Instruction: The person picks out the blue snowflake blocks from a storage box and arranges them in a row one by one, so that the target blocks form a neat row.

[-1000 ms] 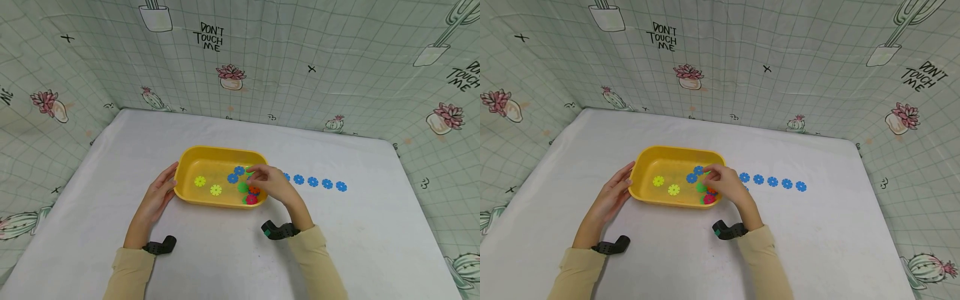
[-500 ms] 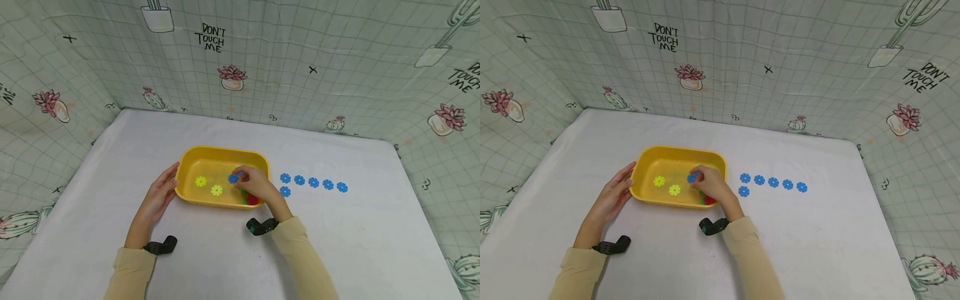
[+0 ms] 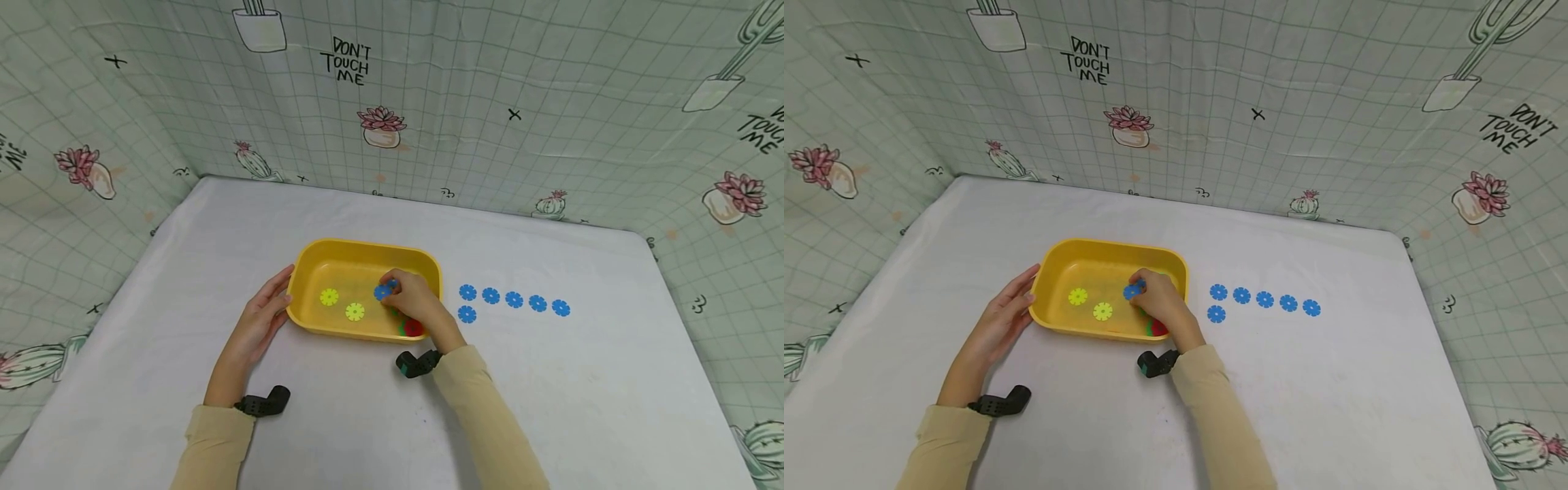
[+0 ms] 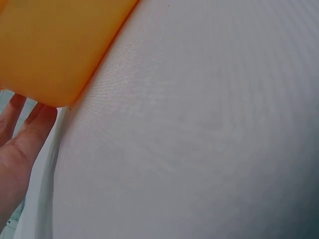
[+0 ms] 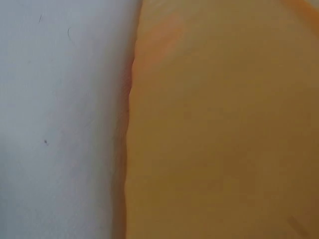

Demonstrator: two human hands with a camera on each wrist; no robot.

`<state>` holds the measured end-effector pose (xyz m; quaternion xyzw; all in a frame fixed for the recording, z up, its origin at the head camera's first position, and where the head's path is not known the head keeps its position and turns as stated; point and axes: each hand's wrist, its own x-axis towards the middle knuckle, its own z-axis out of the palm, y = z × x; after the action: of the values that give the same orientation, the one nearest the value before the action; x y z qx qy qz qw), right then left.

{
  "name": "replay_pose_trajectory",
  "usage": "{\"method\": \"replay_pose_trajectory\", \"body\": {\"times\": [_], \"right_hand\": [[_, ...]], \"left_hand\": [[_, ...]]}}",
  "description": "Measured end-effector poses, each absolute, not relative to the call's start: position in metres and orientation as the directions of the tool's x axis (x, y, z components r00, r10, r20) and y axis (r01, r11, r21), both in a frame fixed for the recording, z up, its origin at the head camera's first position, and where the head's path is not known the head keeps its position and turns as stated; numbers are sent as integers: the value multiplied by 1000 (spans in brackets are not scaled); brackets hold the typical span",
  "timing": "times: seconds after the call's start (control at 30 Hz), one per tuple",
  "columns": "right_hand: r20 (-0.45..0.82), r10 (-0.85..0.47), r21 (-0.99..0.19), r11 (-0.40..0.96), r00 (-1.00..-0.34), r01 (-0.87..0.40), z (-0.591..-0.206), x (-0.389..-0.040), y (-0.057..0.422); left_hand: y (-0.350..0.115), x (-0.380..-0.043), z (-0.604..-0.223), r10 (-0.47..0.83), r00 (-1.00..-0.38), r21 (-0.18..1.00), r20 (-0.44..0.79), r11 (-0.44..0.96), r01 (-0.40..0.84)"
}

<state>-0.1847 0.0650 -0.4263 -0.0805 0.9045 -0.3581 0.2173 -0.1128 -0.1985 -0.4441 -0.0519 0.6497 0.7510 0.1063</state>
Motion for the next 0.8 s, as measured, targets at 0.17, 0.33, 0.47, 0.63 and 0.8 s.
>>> {"method": "replay_pose_trajectory", "body": {"times": [0.17, 0.33, 0.47, 0.63, 0.8], "right_hand": [[-354, -285, -659, 752, -891, 21, -430, -190, 64], [-373, -283, -639, 769, -883, 23, -432, -192, 62], [-388, -279, -621, 783, -878, 26, -432, -193, 59], [-393, -288, -611, 792, -873, 14, -431, -193, 56], [-373, -324, -626, 780, -869, -22, -429, -189, 54]], "left_hand": [[-198, -113, -444, 104, -971, 964, -215, -134, -228], [-198, -112, -443, 105, -973, 966, -206, -139, -219], [-198, -112, -443, 101, -973, 966, -207, -140, -219], [-197, -112, -442, 93, -972, 965, -215, -134, -226], [-197, -112, -442, 97, -973, 966, -208, -134, -220]]}}
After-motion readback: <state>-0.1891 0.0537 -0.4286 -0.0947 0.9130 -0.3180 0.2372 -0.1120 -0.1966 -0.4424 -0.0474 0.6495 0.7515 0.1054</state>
